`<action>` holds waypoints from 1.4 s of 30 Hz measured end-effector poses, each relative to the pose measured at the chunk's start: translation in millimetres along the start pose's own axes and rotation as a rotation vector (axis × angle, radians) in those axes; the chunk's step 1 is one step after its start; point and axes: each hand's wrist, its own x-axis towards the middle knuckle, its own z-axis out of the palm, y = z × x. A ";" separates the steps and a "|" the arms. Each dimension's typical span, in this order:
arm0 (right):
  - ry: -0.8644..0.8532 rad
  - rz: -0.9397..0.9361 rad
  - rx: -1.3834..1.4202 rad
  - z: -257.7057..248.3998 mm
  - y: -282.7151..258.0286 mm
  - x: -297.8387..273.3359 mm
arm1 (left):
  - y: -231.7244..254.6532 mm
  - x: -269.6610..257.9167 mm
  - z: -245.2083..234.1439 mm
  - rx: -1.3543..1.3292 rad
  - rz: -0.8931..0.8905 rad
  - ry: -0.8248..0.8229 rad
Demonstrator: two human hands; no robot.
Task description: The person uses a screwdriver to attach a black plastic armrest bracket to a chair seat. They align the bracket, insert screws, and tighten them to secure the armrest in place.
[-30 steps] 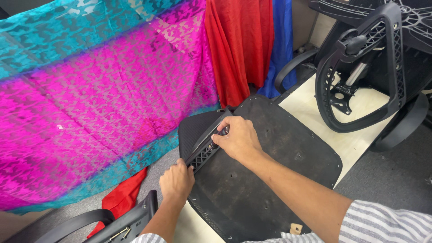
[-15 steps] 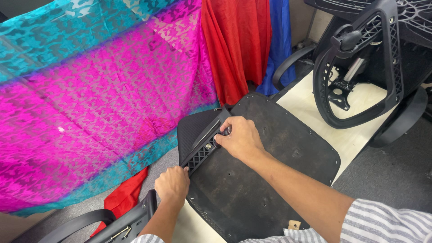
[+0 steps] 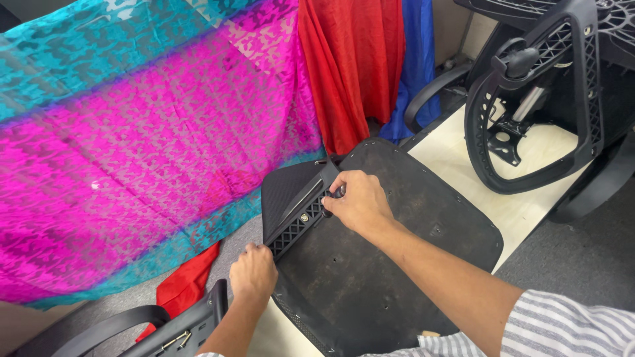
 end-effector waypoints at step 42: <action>-0.261 -0.140 -0.108 18.3 32.3 36.8 | 19.9 -25.9 -21.3 -0.097 -0.274 -0.058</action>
